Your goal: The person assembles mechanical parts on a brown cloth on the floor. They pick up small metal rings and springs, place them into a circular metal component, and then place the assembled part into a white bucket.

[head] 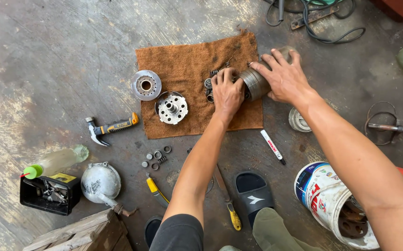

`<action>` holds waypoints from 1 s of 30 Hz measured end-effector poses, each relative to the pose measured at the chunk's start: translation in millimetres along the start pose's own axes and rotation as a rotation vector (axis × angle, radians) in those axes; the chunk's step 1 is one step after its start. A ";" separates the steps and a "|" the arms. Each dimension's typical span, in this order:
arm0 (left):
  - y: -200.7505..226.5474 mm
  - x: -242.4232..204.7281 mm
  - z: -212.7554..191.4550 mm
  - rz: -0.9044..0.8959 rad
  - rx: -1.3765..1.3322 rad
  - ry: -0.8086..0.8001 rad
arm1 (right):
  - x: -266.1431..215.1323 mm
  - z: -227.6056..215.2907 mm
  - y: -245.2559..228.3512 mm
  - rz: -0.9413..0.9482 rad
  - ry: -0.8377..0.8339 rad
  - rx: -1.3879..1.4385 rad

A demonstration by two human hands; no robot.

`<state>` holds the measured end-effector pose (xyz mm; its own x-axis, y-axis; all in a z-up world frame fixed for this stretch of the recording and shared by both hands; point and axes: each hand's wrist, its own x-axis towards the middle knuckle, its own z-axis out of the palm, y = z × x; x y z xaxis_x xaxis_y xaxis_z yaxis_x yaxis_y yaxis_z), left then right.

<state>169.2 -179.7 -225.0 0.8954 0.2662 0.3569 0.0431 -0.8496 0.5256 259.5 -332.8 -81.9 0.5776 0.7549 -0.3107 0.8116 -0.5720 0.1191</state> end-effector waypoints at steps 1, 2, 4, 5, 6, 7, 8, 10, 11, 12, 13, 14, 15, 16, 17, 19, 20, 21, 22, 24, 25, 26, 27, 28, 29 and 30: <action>0.7 0.6 -6.4 0.004 0.000 0.000 | -0.1 0.8 0.5 0.003 0.002 0.000; 1.4 1.2 -12.7 -0.017 0.009 0.032 | -0.1 1.8 0.9 0.000 0.017 0.005; 7.3 -4.5 -26.6 -0.036 0.014 0.052 | -2.8 9.2 2.3 0.003 0.024 0.016; 9.5 -6.9 -34.9 -0.119 -0.071 0.084 | -1.1 14.6 3.4 -0.013 0.103 0.038; 11.3 -9.5 -43.4 -0.202 -0.155 0.116 | 0.7 19.9 4.0 -0.030 0.182 0.060; 12.5 -12.5 -51.6 -0.202 -0.153 0.113 | 0.3 20.3 4.4 -0.028 0.182 0.062; 13.5 -15.6 -60.2 -0.278 -0.228 0.098 | -0.1 20.6 4.5 -0.034 0.159 0.121; 18.3 -21.2 -76.8 -0.355 -0.303 0.083 | -2.5 15.9 3.0 -0.041 0.137 0.179; 21.0 -23.2 -84.7 -0.395 -0.379 0.054 | -4.2 11.4 0.9 -0.054 0.128 0.218; 23.6 -25.4 -92.8 -0.436 -0.456 0.024 | -6.0 6.8 -1.2 -0.068 0.119 0.257; 25.1 -27.7 -96.0 -0.435 -0.456 0.023 | -10.6 -8.6 -9.2 -0.067 0.119 0.257; 26.6 -30.1 -99.3 -0.536 -0.616 -0.012 | -15.2 -24.0 -17.3 -0.127 0.157 0.366; 28.6 -31.8 -101.8 -0.637 -0.777 -0.045 | -19.5 -39.8 -24.4 -0.188 0.195 0.473; 32.9 -32.5 -103.9 -0.637 -0.780 -0.045 | -20.7 -45.1 -29.9 -0.188 0.194 0.470; 36.4 -34.1 -106.9 -0.764 -0.921 -0.059 | -21.7 -49.9 -36.7 -0.234 0.244 0.541; 43.1 -30.8 -120.1 -0.890 -1.061 -0.071 | -22.6 -55.5 -46.7 -0.282 0.298 0.610; 46.4 -25.9 -130.2 -0.978 -1.172 -0.100 | -22.3 -56.1 -49.7 -0.313 0.321 0.741; 50.0 -21.4 -139.9 -1.066 -1.283 -0.132 | -22.6 -56.4 -52.7 -0.342 0.344 0.871; 53.6 -15.7 -150.5 -1.064 -1.283 -0.131 | -21.3 -60.0 -54.8 -0.342 0.346 0.870; 62.0 -6.1 -171.5 -1.175 -1.398 -0.121 | -20.3 -66.2 -59.4 -0.382 0.359 0.898; 63.9 -3.5 -180.4 -1.174 -1.397 -0.119 | -20.7 -71.8 -59.3 -0.383 0.361 0.898; 65.8 -0.9 -189.3 -1.191 -1.431 -0.150 | -20.9 -77.3 -59.3 -0.392 0.340 0.906; 68.2 0.8 -198.0 -1.211 -1.465 -0.184 | -22.2 -82.4 -59.4 -0.399 0.317 0.914; 66.9 -2.1 -197.5 -1.213 -1.465 -0.183 | -22.5 -84.8 -61.3 -0.399 0.316 0.915; 66.0 -4.2 -196.4 -1.200 -1.469 -0.193 | -22.8 -87.6 -62.1 -0.400 0.296 0.928; 65.0 -6.2 -195.3 -1.188 -1.473 -0.203 | -23.0 -90.4 -63.0 -0.402 0.275 0.941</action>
<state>79.9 -147.6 -42.2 0.7272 0.1955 -0.6580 0.3278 0.7433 0.5832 203.0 -285.1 3.1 0.3776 0.9231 0.0730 0.6204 -0.1937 -0.7599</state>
